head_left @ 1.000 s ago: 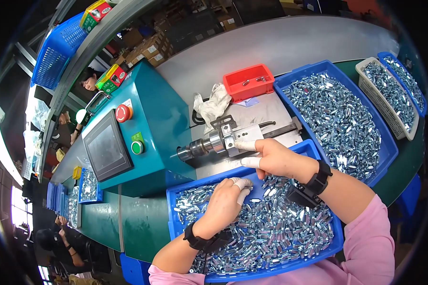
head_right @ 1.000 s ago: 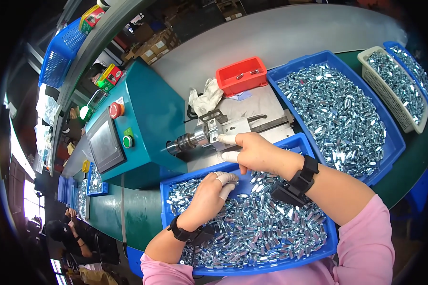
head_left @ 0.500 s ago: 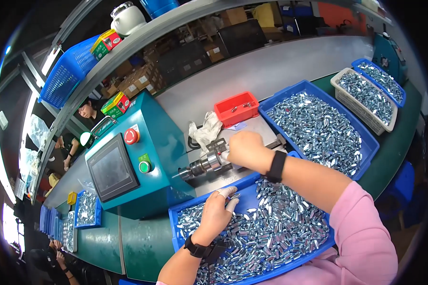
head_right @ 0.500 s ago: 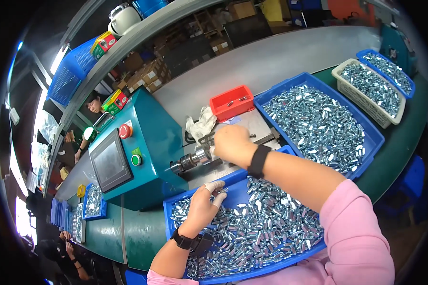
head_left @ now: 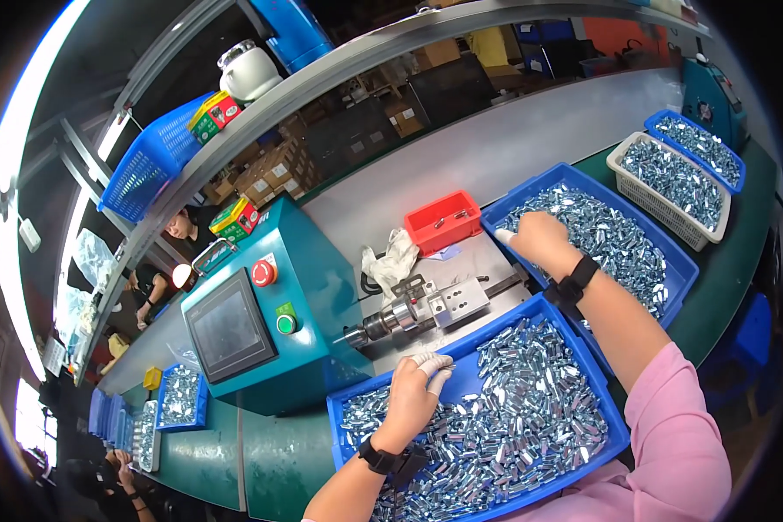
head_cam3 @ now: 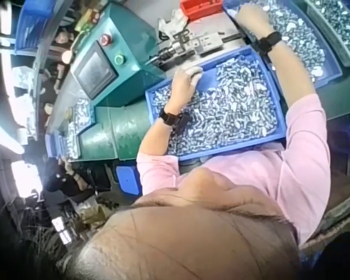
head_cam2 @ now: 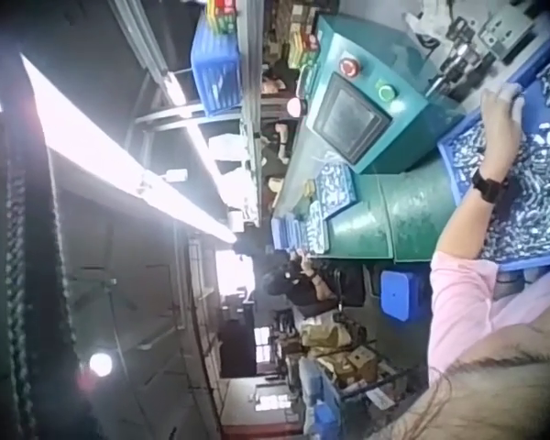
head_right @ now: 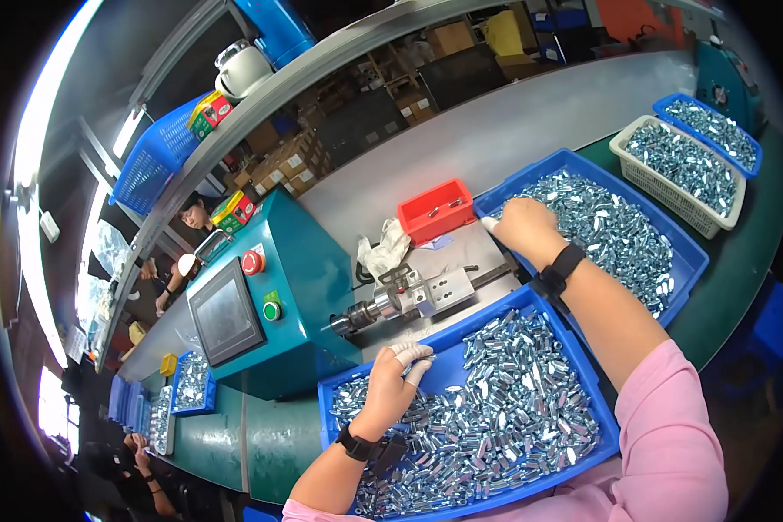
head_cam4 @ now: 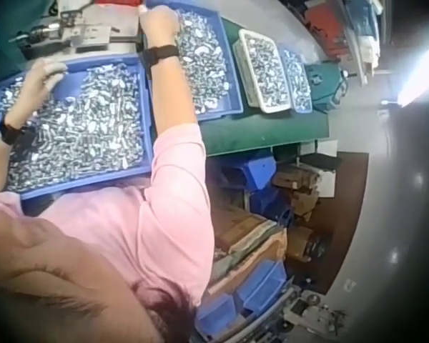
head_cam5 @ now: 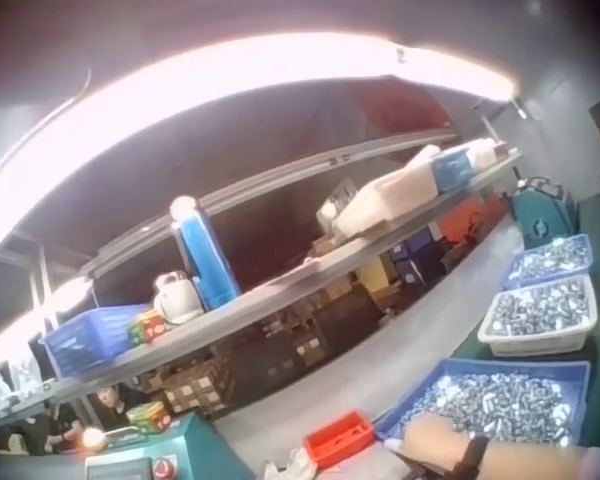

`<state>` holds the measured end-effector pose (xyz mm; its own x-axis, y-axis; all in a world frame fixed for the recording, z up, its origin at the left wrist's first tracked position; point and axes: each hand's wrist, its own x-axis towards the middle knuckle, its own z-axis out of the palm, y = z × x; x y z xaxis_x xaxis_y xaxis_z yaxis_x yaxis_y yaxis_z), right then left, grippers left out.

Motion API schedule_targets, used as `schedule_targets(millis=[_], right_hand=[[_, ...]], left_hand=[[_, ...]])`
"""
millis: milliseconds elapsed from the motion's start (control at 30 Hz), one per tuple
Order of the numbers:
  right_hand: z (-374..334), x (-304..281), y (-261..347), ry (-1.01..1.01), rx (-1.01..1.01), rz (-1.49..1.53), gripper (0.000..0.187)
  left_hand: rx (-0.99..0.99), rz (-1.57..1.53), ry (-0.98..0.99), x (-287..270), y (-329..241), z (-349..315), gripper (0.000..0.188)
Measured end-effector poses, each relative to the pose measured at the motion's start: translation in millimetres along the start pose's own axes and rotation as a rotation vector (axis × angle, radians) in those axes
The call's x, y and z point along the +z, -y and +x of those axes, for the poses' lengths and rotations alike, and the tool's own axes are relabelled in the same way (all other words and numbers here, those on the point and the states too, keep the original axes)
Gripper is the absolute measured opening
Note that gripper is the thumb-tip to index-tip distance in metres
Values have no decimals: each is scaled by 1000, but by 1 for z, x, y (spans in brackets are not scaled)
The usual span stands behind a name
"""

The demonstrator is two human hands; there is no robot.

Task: The person picks up a metal part from a blue bin, inserts it into the machine, and presses a green button. After the machine finishes, the person removes the part and places it into a different blue bin.

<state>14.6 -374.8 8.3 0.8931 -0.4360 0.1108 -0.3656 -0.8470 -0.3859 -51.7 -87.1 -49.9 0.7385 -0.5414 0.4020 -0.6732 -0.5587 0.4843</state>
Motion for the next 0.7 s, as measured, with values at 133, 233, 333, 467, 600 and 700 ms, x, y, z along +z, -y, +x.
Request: schedule_targets(millis=[133,233,333,467,600,700], right_hand=[[-9,7,28,231,-163,425,43],[-20,33,32,523,-66,1109,36],[-29,39,31,535,-78,1219,34],[-27,39,28,552,-90,1262,30],[-31,36,32,593,-122,1166,28],[-42,32,32,614,-217,1007,29]], left_hand=[[98,199,-116,-12,-10,21,17],[93,285,-166,-12,-16,52,17],[21,307,-216,-6,-1,80,15],[3,388,-204,-1,14,93,15],[-46,427,-63,-14,10,95,14],[213,586,-140,-17,-1,98,17]])
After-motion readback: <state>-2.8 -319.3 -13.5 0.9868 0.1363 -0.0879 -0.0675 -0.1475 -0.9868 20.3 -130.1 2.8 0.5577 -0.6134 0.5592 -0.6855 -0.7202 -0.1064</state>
